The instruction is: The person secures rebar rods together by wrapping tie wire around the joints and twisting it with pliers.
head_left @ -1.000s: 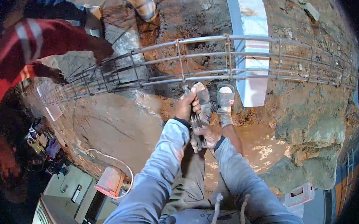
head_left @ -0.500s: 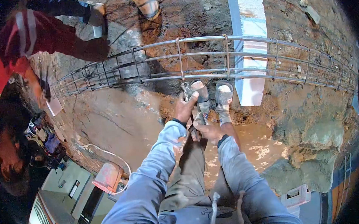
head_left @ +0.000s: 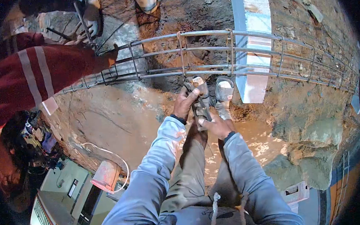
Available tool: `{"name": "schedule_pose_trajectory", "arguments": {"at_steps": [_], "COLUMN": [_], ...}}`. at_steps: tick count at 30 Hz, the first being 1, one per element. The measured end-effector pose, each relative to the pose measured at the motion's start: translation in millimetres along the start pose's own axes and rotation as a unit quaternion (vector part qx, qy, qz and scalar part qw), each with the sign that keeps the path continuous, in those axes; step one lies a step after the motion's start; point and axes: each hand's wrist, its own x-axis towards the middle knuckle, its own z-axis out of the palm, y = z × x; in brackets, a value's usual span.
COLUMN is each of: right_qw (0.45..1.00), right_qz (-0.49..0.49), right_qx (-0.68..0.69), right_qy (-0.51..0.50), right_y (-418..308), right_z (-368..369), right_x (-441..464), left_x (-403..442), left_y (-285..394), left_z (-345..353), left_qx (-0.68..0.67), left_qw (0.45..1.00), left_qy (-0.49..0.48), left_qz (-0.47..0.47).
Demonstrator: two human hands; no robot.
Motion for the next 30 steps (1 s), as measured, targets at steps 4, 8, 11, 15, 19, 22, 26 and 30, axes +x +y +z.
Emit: {"name": "schedule_pose_trajectory", "arguments": {"at_steps": [4,8,11,15,19,22,26,30], "right_qw": [0.998,0.989,0.988,0.994,0.95,0.959,0.951,0.934], "right_qz": [-0.044,-0.025,-0.057,0.041,0.092,0.074,0.096,0.153], "right_qx": [-0.044,-0.147,-0.145,0.094,0.284,0.262,0.295,0.324], "right_qy": [-0.025,0.008,0.008,-0.048,-0.088,-0.073,-0.02,-0.02], "right_y": [-1.5,17.6,33.9,17.9,-15.3,-0.2,-7.8,-14.3], "right_z": [-0.7,-3.1,-2.6,9.1,30.4,46.0,54.0,60.1], "right_x": [4.7,16.9,20.1,11.9,6.1,19.1,16.7,12.7], "left_x": [2.0,0.3,1.2,-2.5,-6.0,0.3,11.1,8.5], "left_y": [-3.2,0.6,4.5,13.0,16.9,20.6,5.9,6.6], "left_z": [-8.7,-4.7,-2.3,3.8,2.1,-2.4,-13.5,-9.6], "left_qx": [0.007,-0.053,-0.099,-0.172,-0.175,-0.221,-0.224,-0.245], "left_qw": [1.0,0.999,0.994,0.983,0.981,0.966,0.943,0.935], "left_qy": [-0.002,-0.001,-0.023,-0.012,-0.022,-0.045,-0.192,-0.196], "left_qz": [0.004,0.004,-0.039,-0.068,-0.075,-0.126,-0.157,-0.168]}}
